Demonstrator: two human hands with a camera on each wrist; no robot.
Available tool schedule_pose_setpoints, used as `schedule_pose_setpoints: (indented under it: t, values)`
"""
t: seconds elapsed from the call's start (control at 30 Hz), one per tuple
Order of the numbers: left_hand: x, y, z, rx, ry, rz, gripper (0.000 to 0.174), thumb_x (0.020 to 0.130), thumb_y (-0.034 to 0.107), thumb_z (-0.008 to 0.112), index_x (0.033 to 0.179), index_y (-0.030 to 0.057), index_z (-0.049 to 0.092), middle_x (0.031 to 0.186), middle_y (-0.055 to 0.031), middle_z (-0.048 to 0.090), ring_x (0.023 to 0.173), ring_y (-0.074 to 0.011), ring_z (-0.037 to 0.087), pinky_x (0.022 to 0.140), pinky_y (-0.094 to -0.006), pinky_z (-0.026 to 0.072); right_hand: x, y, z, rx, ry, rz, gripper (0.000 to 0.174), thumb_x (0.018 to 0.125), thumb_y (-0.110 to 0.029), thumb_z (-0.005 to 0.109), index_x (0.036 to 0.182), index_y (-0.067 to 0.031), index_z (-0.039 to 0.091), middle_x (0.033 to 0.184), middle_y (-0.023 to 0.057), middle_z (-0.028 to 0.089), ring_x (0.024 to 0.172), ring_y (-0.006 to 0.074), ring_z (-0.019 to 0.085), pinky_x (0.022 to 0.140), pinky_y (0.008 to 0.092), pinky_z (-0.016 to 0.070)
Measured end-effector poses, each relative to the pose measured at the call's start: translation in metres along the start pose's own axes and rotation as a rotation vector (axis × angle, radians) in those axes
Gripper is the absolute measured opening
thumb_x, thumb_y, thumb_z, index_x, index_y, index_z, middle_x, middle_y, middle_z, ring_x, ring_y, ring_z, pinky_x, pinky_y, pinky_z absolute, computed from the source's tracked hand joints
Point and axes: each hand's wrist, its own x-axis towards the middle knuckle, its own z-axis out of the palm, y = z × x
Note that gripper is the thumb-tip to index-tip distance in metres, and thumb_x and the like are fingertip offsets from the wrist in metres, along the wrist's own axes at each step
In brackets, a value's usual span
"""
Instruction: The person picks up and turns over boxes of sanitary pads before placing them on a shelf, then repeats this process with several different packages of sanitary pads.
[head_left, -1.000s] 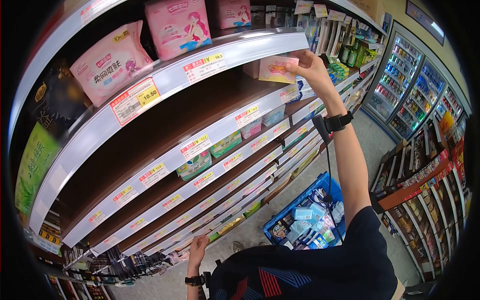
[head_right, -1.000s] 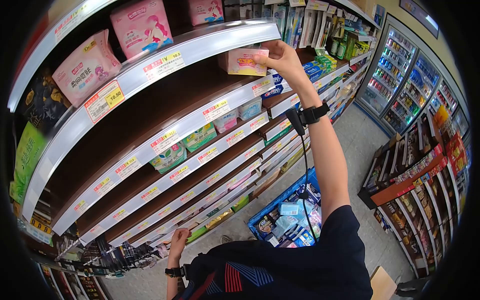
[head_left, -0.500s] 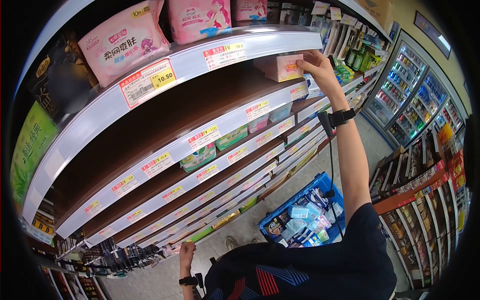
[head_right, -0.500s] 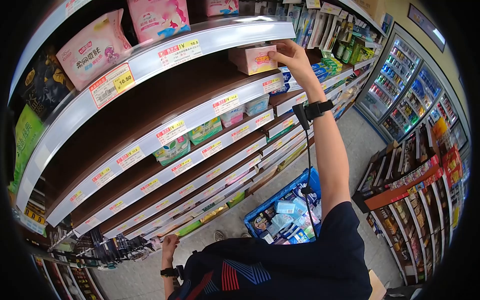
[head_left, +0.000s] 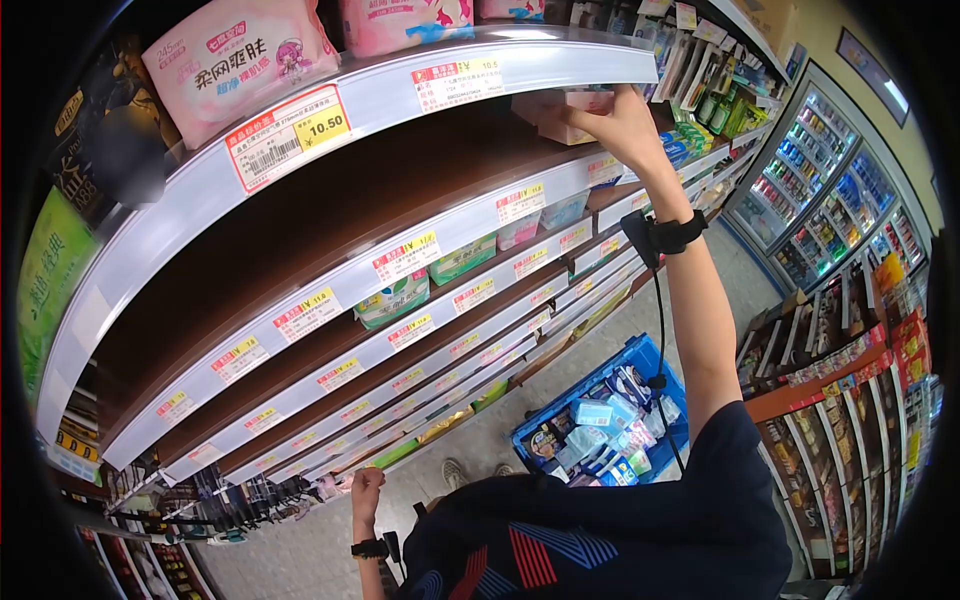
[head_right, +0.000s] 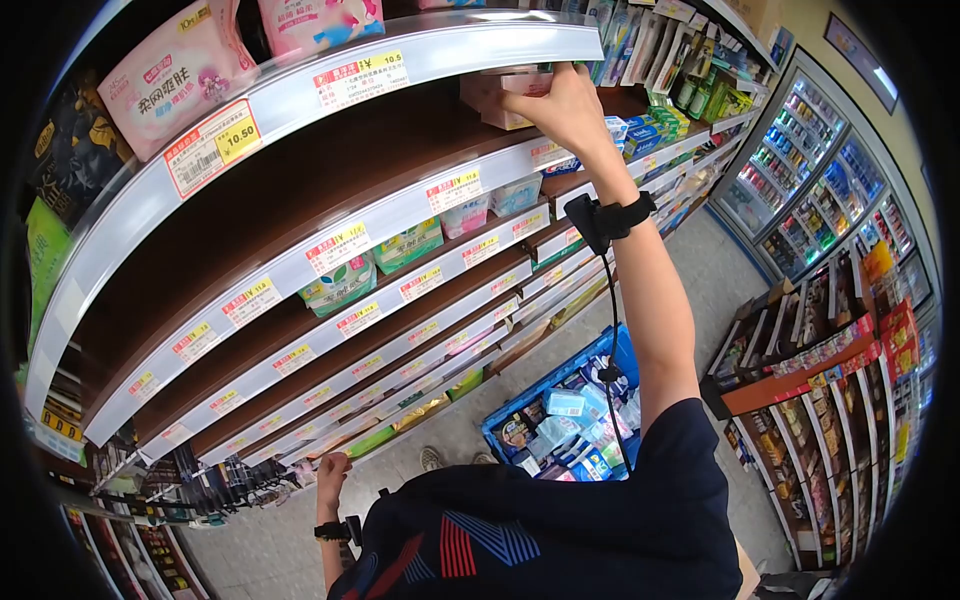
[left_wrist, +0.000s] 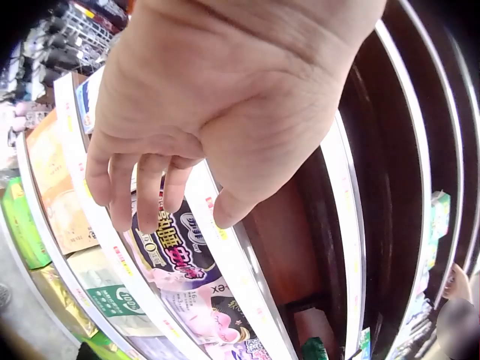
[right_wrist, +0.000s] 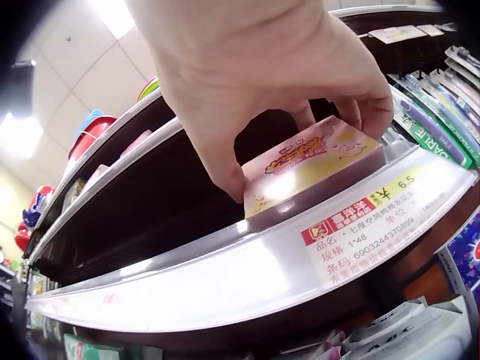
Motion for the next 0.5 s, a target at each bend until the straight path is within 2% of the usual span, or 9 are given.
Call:
schedule_pose_setpoints:
  t: [0.03, 0.17, 0.27, 0.3, 0.33, 0.5]
  values:
    - [0.001, -0.004, -0.001, 0.023, -0.015, -0.02, 0.025, 0.095, 0.035, 0.063, 0.105, 0.012, 0.061, 0.096, -0.0007, 0.068, 0.088, -0.0126, 0.065, 0.072, -0.0274, 0.0445, -0.001, 0.0, 0.002, -0.001, -0.003, -0.001, 0.084, 0.066, -0.049, 0.074, 0.124, 0.0088, 0.054, 0.115, 0.0284, 0.061, 0.109, 0.0426, 0.055, 0.095, 0.0458, 0.0474]
    - [0.002, -0.011, -0.003, 0.006, -0.008, -0.036, 0.025, 0.095, 0.035, 0.064, 0.106, 0.0123, 0.061, 0.097, -0.0004, 0.068, 0.087, -0.0117, 0.065, 0.071, -0.0272, 0.0446, -0.005, -0.001, 0.009, -0.072, 0.118, -0.045, 0.084, 0.066, -0.046, 0.075, 0.124, 0.0094, 0.052, 0.115, 0.0277, 0.059, 0.109, 0.0428, 0.054, 0.095, 0.045, 0.047]
    - [0.001, -0.013, -0.004, 0.015, 0.007, 0.016, 0.026, 0.095, 0.036, 0.064, 0.106, 0.0122, 0.061, 0.097, -0.0001, 0.068, 0.086, -0.0113, 0.065, 0.071, -0.0269, 0.0446, -0.005, -0.004, 0.01, -0.108, 0.194, -0.064, 0.084, 0.066, -0.044, 0.075, 0.125, 0.0095, 0.05, 0.113, 0.0277, 0.059, 0.108, 0.0424, 0.052, 0.094, 0.045, 0.0471]
    - [0.0, -0.005, -0.003, -0.006, 0.05, 0.014, 0.023, 0.094, 0.031, 0.065, 0.103, 0.0098, 0.061, 0.092, -0.0004, 0.068, 0.083, -0.011, 0.064, 0.067, -0.0256, 0.044, -0.006, -0.004, 0.011, -0.121, 0.22, -0.065, 0.084, 0.065, -0.043, 0.075, 0.126, 0.0094, 0.049, 0.111, 0.0277, 0.059, 0.108, 0.0421, 0.052, 0.094, 0.0453, 0.0472]
    - [-0.001, 0.001, -0.001, -0.027, 0.094, 0.012, 0.02, 0.092, 0.026, 0.066, 0.1, 0.0075, 0.062, 0.088, -0.0007, 0.067, 0.079, -0.0107, 0.062, 0.064, -0.0242, 0.0434, -0.005, -0.002, 0.012, -0.121, 0.215, -0.064, 0.084, 0.065, -0.043, 0.075, 0.126, 0.0094, 0.049, 0.111, 0.0277, 0.059, 0.108, 0.0421, 0.052, 0.094, 0.0453, 0.0472]
    - [-0.001, 0.009, 0.0, -0.051, 0.126, 0.008, 0.02, 0.091, 0.025, 0.066, 0.098, 0.0068, 0.062, 0.087, -0.0007, 0.066, 0.078, -0.0095, 0.06, 0.065, -0.0237, 0.0428, -0.005, 0.003, 0.02, -0.142, 0.186, -0.077, 0.085, 0.065, -0.042, 0.076, 0.126, 0.0108, 0.048, 0.11, 0.0291, 0.058, 0.107, 0.0423, 0.051, 0.093, 0.0462, 0.0475]
